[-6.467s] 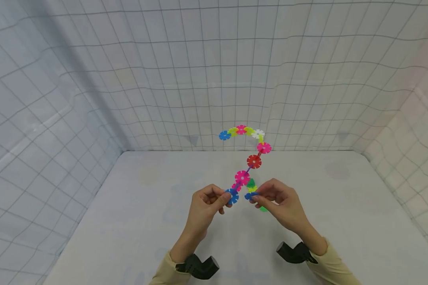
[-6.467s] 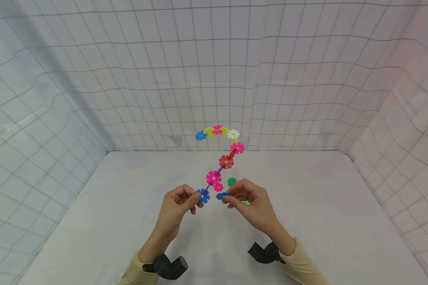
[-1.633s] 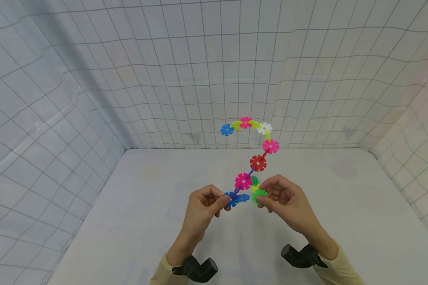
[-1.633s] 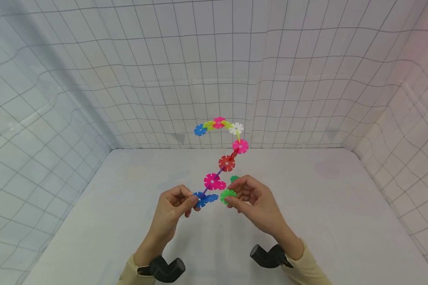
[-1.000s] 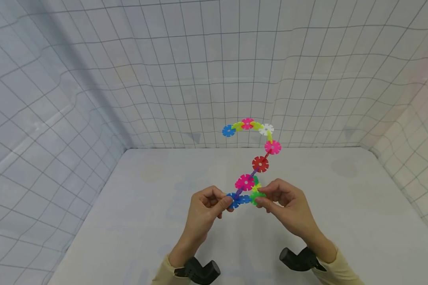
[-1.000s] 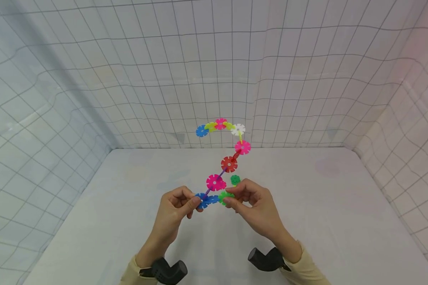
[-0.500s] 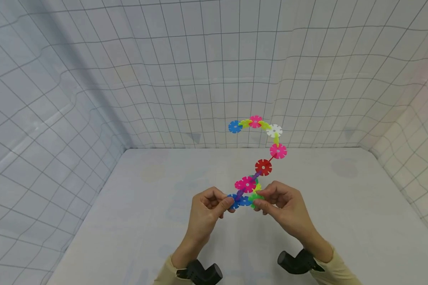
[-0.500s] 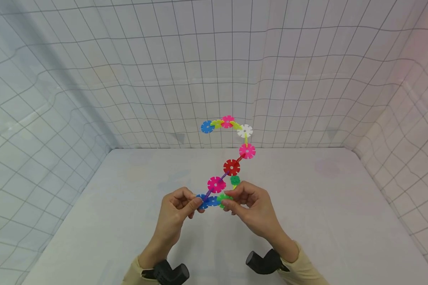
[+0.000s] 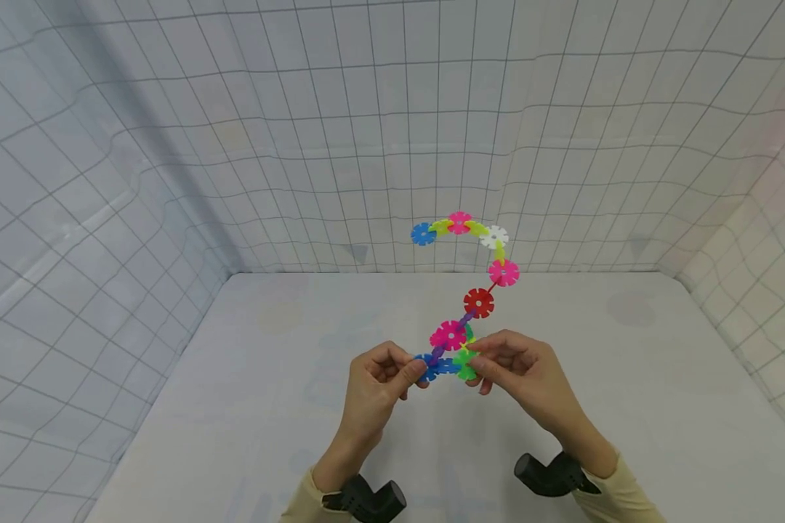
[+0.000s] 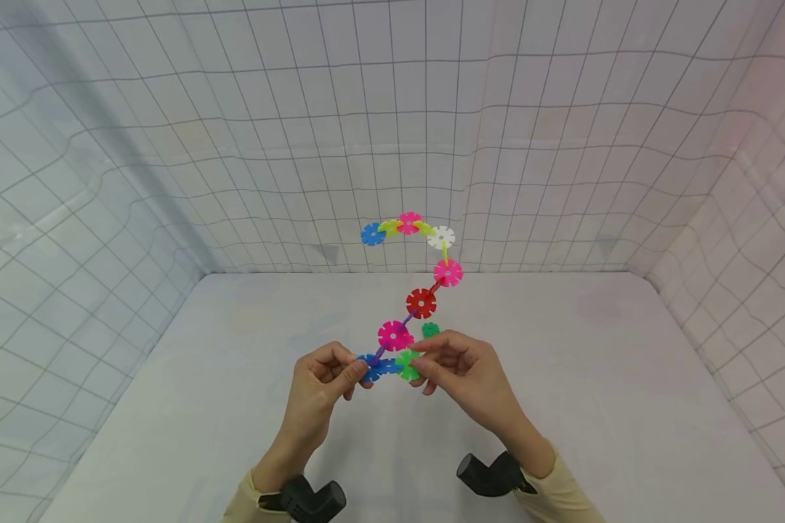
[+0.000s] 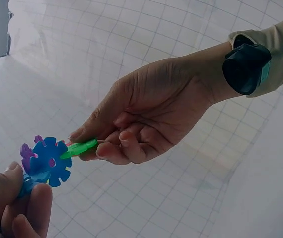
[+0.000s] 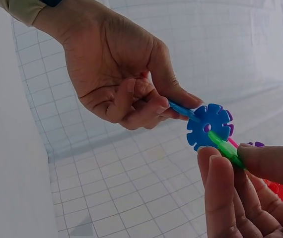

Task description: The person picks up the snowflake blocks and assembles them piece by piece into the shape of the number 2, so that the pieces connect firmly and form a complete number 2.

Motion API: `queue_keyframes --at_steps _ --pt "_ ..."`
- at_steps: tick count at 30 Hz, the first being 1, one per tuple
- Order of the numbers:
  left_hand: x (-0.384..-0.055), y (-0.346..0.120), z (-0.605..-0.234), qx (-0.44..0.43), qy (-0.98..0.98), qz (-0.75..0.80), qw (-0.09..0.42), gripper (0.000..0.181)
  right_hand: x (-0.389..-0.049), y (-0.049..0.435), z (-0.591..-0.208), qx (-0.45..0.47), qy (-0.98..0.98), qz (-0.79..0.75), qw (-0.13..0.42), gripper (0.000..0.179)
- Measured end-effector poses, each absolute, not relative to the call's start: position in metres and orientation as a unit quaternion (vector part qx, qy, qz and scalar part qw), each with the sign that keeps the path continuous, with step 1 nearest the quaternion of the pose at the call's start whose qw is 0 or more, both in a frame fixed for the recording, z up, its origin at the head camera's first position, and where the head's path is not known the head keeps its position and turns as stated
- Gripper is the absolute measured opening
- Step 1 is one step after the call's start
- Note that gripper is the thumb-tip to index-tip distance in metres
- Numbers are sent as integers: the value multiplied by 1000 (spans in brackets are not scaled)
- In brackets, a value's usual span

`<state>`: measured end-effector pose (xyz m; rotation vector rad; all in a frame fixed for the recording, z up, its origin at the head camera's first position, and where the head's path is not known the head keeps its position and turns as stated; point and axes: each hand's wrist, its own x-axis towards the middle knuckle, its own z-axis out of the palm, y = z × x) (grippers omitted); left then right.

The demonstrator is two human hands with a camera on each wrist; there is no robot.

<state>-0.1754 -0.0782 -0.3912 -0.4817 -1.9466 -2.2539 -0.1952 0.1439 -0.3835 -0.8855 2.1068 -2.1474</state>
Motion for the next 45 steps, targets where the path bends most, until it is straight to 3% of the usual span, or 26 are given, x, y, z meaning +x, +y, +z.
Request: queue_keyframes --at_steps 7,19,32,45 --pt "-178 -76 -397 -159 -641 -749 59 14 -194 144 -382 -268 688 -674 18 15" --pt "-184 -73 -405 -132 -656 -743 21 19 -193 140 -386 -297 693 -651 -92 14" --pt "-184 -66 -411 -157 -696 -697 -63 19 -193 139 -388 -300 702 -632 -129 20" --pt "-174 -51 -413 -89 -659 -746 -36 24 -192 126 -396 -316 697 -630 -134 23"
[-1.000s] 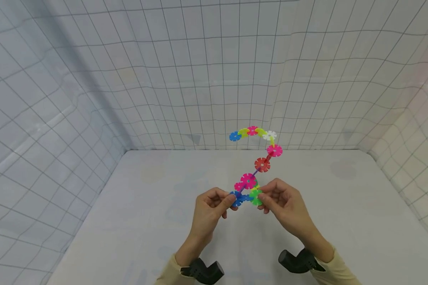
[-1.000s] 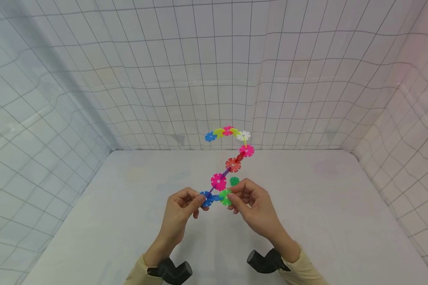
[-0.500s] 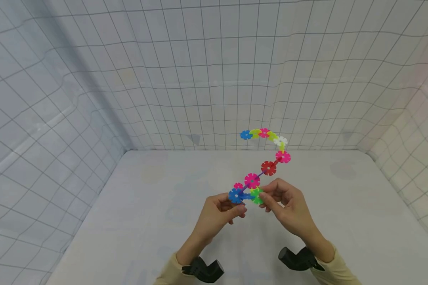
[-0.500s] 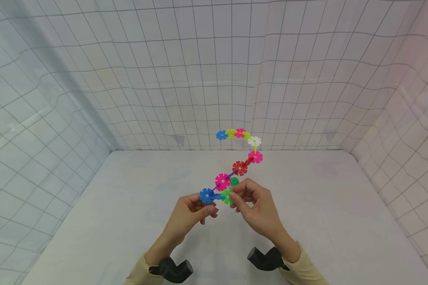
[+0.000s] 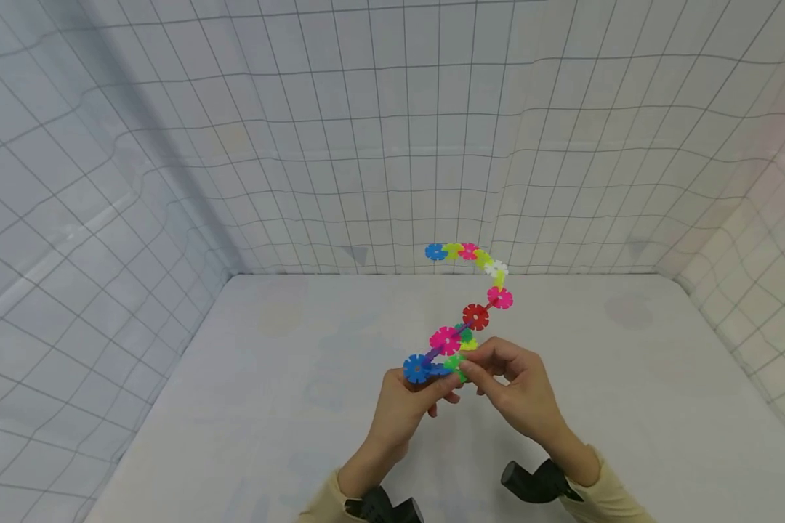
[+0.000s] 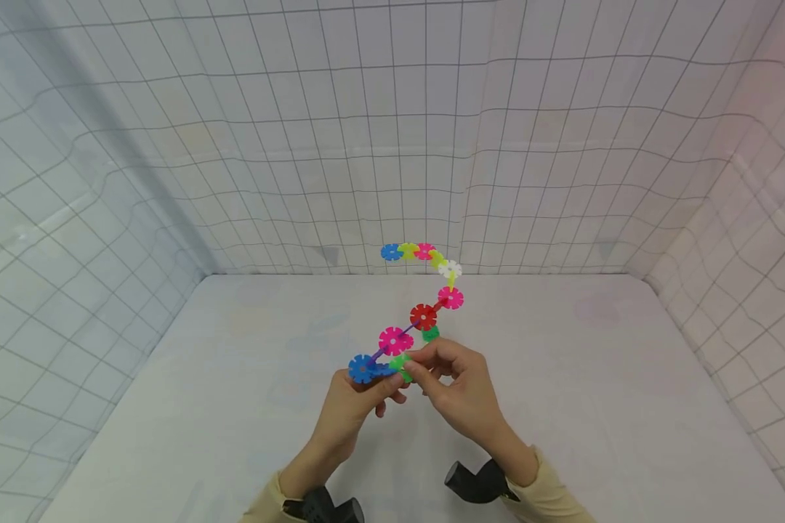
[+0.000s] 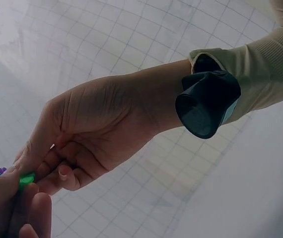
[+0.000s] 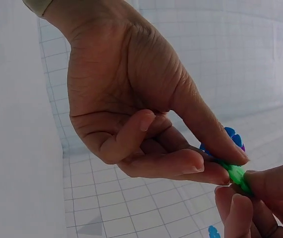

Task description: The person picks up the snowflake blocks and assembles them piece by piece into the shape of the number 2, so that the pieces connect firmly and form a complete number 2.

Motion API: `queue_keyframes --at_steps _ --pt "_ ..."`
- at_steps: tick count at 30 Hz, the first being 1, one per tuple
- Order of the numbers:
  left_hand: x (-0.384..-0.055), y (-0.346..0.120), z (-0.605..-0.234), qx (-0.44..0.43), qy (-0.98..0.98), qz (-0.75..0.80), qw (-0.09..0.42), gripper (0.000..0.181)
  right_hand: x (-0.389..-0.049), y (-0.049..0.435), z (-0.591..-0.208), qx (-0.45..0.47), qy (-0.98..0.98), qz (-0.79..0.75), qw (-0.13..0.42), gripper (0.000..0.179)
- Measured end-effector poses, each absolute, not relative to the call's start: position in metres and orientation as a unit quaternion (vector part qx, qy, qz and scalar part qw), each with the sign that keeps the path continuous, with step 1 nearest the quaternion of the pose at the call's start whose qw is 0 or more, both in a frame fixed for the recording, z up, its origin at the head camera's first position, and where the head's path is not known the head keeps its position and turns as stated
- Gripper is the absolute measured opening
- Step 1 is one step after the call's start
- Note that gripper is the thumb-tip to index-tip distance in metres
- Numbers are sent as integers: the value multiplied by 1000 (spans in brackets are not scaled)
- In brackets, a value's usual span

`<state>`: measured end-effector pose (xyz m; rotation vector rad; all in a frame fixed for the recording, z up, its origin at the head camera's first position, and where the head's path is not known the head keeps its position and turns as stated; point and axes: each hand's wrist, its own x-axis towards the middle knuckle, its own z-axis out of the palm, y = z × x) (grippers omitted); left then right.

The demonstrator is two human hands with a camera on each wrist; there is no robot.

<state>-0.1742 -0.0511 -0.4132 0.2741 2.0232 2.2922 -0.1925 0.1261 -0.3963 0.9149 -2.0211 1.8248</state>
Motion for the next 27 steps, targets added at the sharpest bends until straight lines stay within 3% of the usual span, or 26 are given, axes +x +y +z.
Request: queue_keyframes --at_steps 11,15,18,27 --pt "-178 -61 -411 91 666 739 -37 17 -207 133 -397 314 -737 587 112 22" --pt "-183 -70 -407 78 667 739 -48 17 -233 145 -409 229 -785 570 73 14" --pt "-185 -75 -405 80 662 743 -60 15 -259 151 -428 179 -827 532 39 18" --pt "-186 -82 -403 90 653 749 -72 15 -318 140 -483 116 -911 396 -9 25"
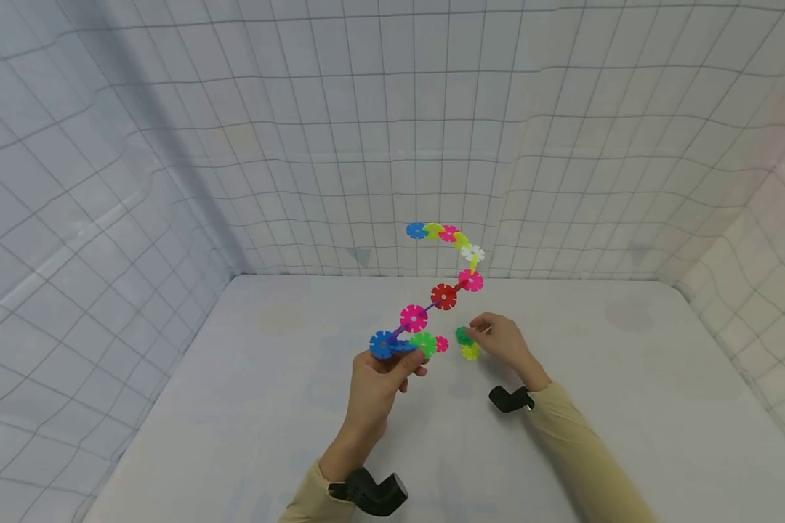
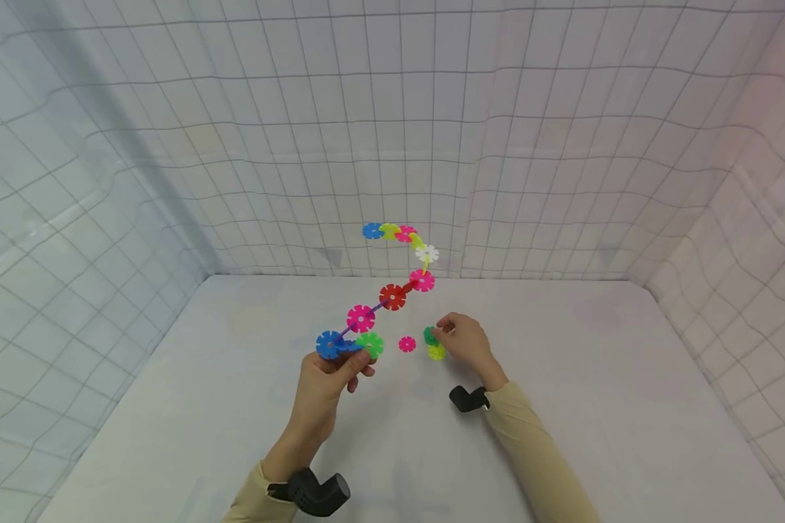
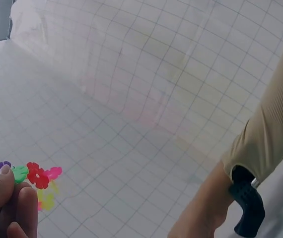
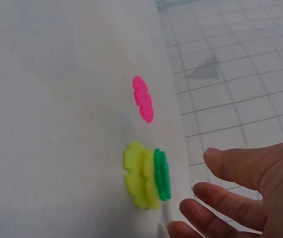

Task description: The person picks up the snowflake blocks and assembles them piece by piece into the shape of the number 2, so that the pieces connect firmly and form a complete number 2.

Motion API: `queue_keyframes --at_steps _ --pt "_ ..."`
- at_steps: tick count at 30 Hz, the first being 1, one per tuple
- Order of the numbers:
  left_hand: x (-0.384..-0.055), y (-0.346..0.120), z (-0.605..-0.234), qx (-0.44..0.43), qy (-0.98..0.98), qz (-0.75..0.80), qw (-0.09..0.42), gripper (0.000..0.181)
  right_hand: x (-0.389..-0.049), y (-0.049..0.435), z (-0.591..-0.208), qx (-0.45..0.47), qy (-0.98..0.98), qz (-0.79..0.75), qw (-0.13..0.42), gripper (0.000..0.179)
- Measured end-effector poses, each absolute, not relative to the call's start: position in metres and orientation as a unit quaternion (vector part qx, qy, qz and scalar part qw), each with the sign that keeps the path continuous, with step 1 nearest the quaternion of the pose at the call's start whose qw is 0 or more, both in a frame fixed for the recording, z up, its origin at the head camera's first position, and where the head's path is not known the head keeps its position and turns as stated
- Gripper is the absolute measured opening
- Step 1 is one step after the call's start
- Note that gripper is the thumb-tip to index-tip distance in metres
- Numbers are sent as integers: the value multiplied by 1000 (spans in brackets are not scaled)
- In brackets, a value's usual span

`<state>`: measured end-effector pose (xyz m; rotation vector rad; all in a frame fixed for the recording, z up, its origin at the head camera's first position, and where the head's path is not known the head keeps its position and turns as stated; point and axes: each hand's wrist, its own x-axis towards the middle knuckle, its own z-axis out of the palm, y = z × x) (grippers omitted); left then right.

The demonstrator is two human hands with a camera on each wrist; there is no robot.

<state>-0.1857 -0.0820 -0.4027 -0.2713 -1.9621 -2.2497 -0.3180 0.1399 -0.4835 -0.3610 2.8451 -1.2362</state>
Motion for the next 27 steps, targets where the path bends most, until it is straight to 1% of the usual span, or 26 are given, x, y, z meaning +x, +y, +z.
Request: queue_keyframes --at_steps 4,7,17,21,24,27 --pt "-185 -82 -403 -92 -649 -752 67 16 -331 130 -494 -77 932 -353 37 36" --pt "-185 -82 -402 -92 -648 -753 65 17 -333 126 -497 -60 938 -338 44 38" --pt "-184 -82 -399 -102 -647 -753 65 17 -316 135 -501 -100 907 -409 -14 24" --pt "-183 -82 -399 -110 -644 -754 67 16 -310 140 -502 -101 899 -425 -37 21" --pt "-183 -82 -400 -113 -642 -755 68 16 -304 143 -499 -104 893 -435 -53 18" --pt "-183 -81 -400 -112 -642 -755 69 16 -297 147 -490 -107 880 -460 -54 18"
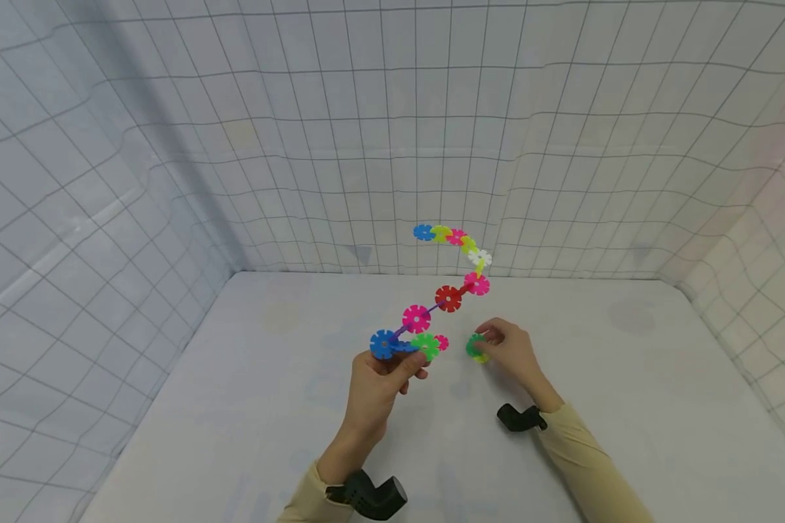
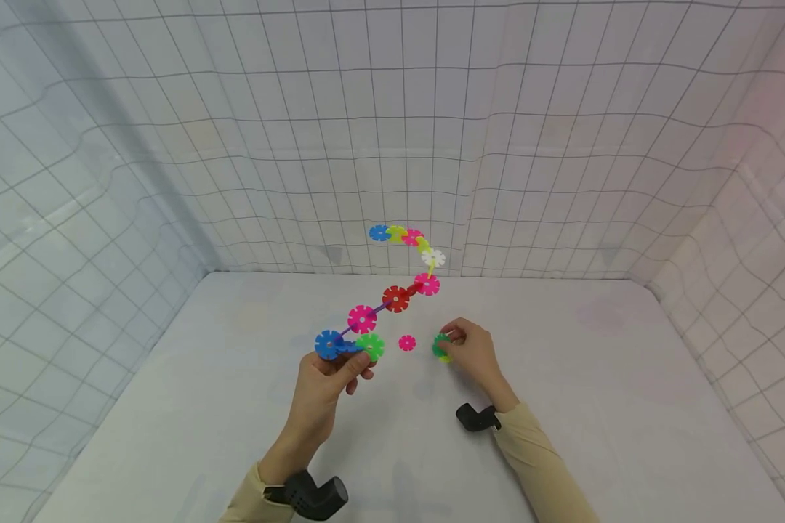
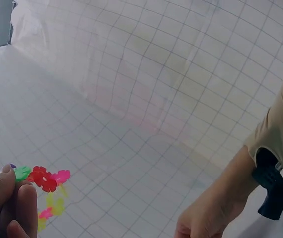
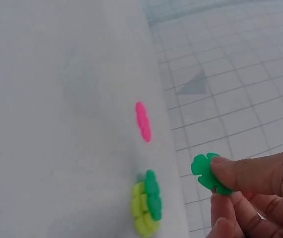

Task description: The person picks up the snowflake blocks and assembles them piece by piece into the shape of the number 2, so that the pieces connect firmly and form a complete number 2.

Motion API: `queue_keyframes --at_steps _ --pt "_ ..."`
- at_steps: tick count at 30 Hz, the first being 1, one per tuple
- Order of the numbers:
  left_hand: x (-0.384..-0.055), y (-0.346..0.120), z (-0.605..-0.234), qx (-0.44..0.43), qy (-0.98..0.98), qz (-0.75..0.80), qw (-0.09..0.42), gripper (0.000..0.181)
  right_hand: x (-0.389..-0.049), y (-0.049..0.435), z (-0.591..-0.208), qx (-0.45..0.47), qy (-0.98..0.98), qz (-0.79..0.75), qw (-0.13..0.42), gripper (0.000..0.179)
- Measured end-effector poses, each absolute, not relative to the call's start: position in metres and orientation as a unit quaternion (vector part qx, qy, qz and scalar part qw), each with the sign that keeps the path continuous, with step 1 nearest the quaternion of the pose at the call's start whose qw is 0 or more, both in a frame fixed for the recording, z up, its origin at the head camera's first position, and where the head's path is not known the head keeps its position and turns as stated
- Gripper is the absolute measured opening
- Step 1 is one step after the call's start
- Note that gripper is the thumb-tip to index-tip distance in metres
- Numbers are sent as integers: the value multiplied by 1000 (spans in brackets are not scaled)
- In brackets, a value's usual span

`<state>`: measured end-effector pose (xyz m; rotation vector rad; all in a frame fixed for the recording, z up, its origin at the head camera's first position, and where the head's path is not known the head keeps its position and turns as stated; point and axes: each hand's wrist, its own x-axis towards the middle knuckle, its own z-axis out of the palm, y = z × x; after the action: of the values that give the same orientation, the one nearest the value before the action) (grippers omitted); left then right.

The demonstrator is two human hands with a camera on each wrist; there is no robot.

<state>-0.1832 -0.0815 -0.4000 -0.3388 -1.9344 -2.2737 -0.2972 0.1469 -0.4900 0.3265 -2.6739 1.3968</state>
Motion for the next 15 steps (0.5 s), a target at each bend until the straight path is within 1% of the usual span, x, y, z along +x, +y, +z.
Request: queue_keyframes --at_steps 6,9,15 --pt "-182 -82 -399 -107 -645 -753 67 17 -274 151 -453 120 -794 596 -4 25" --pt "-182 -82 -397 -104 -646 -753 66 17 -260 152 -435 142 -735 662 -27 27" --pt "-181 -81 -396 -99 -645 -755 60 17 -235 149 -408 185 -672 716 -45 18"
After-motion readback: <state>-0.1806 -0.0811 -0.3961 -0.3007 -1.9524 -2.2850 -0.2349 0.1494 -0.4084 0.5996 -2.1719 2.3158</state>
